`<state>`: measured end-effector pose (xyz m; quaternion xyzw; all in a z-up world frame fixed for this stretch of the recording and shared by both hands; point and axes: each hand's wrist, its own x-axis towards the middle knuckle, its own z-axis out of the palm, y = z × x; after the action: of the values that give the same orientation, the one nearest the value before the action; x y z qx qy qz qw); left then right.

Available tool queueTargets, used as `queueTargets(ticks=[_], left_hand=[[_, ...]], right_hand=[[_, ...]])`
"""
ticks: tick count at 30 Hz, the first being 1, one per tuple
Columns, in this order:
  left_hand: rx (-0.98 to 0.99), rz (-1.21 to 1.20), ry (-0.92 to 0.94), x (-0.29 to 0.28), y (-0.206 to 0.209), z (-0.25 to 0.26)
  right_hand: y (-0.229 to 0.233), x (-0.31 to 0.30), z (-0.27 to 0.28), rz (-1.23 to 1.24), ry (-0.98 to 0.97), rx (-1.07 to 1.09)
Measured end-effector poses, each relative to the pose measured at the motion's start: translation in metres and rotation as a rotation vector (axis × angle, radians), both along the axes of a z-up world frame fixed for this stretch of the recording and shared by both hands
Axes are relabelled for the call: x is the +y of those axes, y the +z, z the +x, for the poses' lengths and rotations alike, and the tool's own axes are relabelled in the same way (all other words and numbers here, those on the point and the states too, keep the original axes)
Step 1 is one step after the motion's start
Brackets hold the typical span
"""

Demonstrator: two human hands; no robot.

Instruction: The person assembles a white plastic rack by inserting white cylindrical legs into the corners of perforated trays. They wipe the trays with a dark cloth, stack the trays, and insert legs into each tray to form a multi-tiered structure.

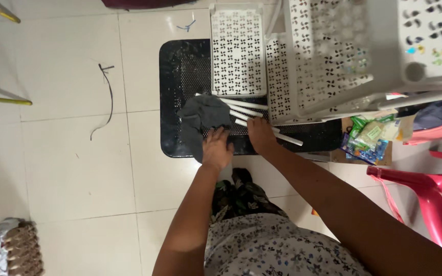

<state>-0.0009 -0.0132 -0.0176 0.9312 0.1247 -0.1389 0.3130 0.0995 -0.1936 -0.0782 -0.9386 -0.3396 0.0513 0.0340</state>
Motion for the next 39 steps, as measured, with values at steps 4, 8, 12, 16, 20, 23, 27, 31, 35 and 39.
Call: queueTargets(ticks=[4,8,12,16,20,23,27,31,35,39], left_hand=[[0.051,0.030,0.045,-0.004,-0.005,-0.001],[0.184,0.150,0.119,0.009,-0.005,-0.004],[0.262,0.140,0.197,0.026,-0.014,-0.013],[0.210,0.116,0.211,0.027,-0.027,-0.023],[0.184,0.102,0.212,0.022,-0.030,-0.025],[0.175,0.085,0.228,0.024,-0.028,-0.024],[0.129,0.047,0.256,0.028,-0.017,-0.024],[0.066,-0.382,0.496,0.024,0.012,-0.018],[-0.096,-1.057,0.703,0.004,0.065,0.002],[-0.261,-1.270,0.920,-0.016,0.118,0.023]], right_hand=[[-0.007,0.000,0.001,-0.018,-0.007,0.024],[0.017,0.017,0.014,0.314,0.036,-0.049],[0.019,0.033,0.041,0.470,0.049,-0.057],[-0.021,0.043,0.042,0.337,-0.075,-0.132],[-0.037,0.045,0.032,0.115,-0.189,0.203],[-0.029,0.048,0.030,0.093,-0.228,0.478],[-0.003,0.046,0.026,0.189,-0.200,0.647],[0.050,0.031,0.014,0.476,-0.276,0.877],[0.116,0.027,0.002,0.645,-0.237,1.223],[0.170,0.046,-0.016,0.673,0.329,0.762]])
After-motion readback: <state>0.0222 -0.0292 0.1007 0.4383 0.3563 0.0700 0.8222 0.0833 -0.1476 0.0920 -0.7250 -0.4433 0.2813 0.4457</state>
